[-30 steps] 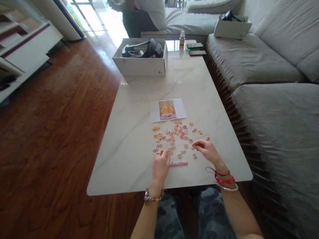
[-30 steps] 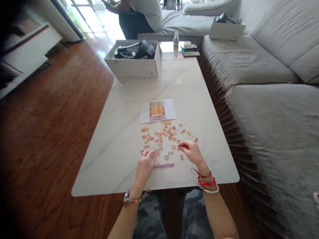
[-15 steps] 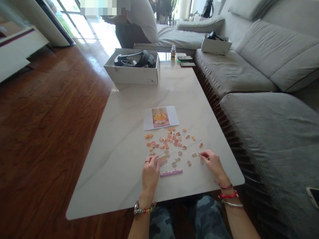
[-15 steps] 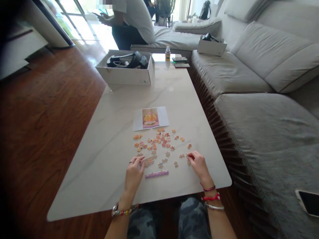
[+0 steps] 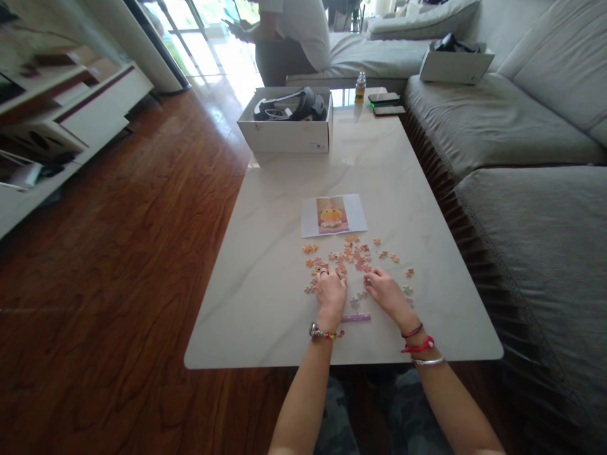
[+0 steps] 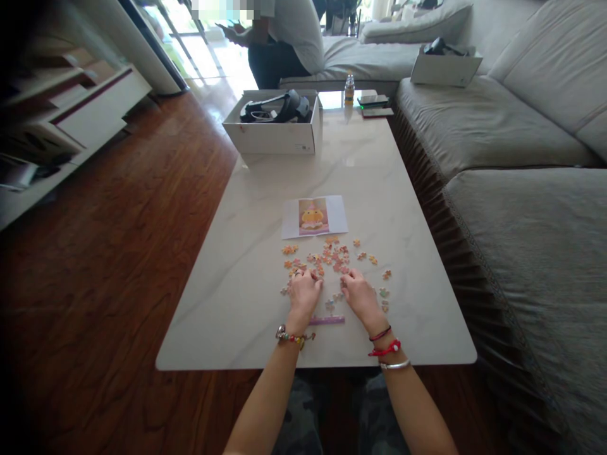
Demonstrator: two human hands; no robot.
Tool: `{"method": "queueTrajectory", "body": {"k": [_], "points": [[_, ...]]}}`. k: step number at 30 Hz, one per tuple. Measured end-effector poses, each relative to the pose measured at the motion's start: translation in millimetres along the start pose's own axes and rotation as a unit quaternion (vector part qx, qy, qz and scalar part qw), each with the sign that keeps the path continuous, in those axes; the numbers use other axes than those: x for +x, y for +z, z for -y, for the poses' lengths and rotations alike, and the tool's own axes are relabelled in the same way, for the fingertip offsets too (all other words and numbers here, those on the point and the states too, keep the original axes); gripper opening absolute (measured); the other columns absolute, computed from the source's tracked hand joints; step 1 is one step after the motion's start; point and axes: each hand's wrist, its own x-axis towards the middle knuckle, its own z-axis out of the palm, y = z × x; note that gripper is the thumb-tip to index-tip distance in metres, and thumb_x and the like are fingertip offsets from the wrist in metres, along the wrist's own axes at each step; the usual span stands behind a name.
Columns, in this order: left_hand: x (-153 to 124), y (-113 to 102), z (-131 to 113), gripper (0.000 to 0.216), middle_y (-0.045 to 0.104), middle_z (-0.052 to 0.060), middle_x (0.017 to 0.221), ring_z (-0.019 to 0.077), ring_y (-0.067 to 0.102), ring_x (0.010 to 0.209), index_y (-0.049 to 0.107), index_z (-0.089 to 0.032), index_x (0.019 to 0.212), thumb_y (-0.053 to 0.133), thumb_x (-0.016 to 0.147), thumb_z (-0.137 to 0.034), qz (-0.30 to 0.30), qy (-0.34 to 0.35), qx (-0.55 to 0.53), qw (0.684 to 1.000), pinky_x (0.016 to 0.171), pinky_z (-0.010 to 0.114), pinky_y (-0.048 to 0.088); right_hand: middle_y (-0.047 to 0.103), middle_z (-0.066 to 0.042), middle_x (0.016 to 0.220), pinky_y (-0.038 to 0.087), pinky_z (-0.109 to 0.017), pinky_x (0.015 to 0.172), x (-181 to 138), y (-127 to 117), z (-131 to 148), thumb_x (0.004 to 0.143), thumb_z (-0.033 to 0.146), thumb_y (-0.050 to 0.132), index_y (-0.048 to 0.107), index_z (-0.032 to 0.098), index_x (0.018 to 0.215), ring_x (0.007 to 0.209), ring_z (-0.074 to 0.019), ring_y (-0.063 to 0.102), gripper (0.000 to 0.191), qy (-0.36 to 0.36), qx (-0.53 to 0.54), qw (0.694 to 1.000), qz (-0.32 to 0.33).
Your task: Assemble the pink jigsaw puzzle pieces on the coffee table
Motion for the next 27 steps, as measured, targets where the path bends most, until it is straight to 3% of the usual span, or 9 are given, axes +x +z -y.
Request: {"method": "queueTrajectory", "body": {"k": [3, 8, 14, 17, 21, 24, 27], "points": [[2.1, 2.4, 2.1, 0.013, 0.057, 0.012, 0.094, 0.0213, 0.05, 0.093, 0.059, -0.013, 0.084, 0.054, 0.075, -0.022, 0.007, 0.021, -0.005, 1.0, 0.079, 0.032, 0.039, 0.056, -0.006, 0.086, 0.043, -0.028, 0.073, -1.1, 0.6, -6.0, 0.072, 0.013, 0.055, 0.058, 0.019, 0.081, 0.081, -0.0175, 0.055, 0.011, -0.006, -0.011, 1.0, 0.006], [4.5, 1.4, 4.0, 0.01, 0.059, 0.012, 0.092, 0.0198, 0.052, 0.092, 0.057, -0.013, 0.083, 0.051, 0.078, -0.02, -0.005, 0.037, -0.037, 0.999, 0.078, 0.031, 0.038, 0.057, -0.006, 0.086, 0.043, -0.031, 0.073, -13.8, -10.1, -17.2, 0.073, 0.016, 0.055, 0.056, 0.019, 0.085, 0.082, -0.0188, 0.054, 0.012, -0.008, -0.029, 0.999, -0.011], [-6.0, 3.3, -9.6, 0.01, 0.064, 0.004, 0.077, 0.0121, 0.057, 0.071, 0.056, -0.017, 0.082, 0.049, 0.081, -0.023, 0.097, 0.071, -0.199, 0.973, 0.066, 0.023, 0.041, 0.058, -0.007, 0.082, 0.043, -0.032, 0.073, -29.3, -18.2, -33.2, 0.075, 0.019, 0.053, 0.059, 0.018, 0.084, 0.081, -0.0203, 0.054, 0.011, -0.004, -0.048, 0.998, -0.029], [-13.5, 13.0, -28.9, 0.011, 0.063, 0.006, 0.078, 0.0145, 0.057, 0.072, 0.057, -0.017, 0.085, 0.049, 0.08, -0.023, 0.112, 0.111, -0.147, 0.976, 0.064, 0.025, 0.041, 0.058, -0.006, 0.081, 0.043, -0.032, 0.072, -31.8, -16.5, -36.6, 0.074, 0.02, 0.054, 0.06, 0.019, 0.083, 0.078, -0.0201, 0.055, 0.011, 0.006, -0.035, 0.999, -0.032], [-16.2, 23.3, -48.9, 0.016, 0.06, 0.011, 0.089, 0.0196, 0.053, 0.087, 0.058, -0.017, 0.09, 0.045, 0.081, -0.016, 0.087, 0.193, -0.043, 0.976, 0.066, 0.027, 0.041, 0.059, -0.007, 0.086, 0.044, -0.032, 0.074, -34.1, -17.5, -35.4, 0.076, 0.021, 0.054, 0.06, 0.018, 0.092, 0.082, -0.0204, 0.055, 0.018, 0.007, 0.005, 0.998, -0.056], [-16.5, 20.3, -45.5, 0.018, 0.057, 0.01, 0.092, 0.0189, 0.051, 0.089, 0.058, -0.018, 0.088, 0.042, 0.083, -0.017, 0.077, 0.212, -0.025, 0.974, 0.07, 0.027, 0.041, 0.059, -0.007, 0.088, 0.044, -0.032, 0.077, -40.1, -21.8, -32.1, 0.078, 0.022, 0.05, 0.06, 0.019, 0.095, 0.084, -0.0197, 0.056, 0.019, 0.004, 0.025, 0.997, -0.075], [-24.4, 9.6, -27.3, 0.02, 0.056, 0.007, 0.091, 0.0163, 0.052, 0.085, 0.058, -0.019, 0.089, 0.039, 0.085, -0.021, 0.053, 0.188, -0.039, 0.98, 0.072, 0.025, 0.042, 0.059, -0.006, 0.089, 0.044, -0.032, 0.079, -51.4, -25.9, -33.0, 0.079, 0.023, 0.049, 0.061, 0.021, 0.092, 0.085, -0.0196, 0.056, 0.018, 0.002, 0.028, 0.997, -0.072]]}}
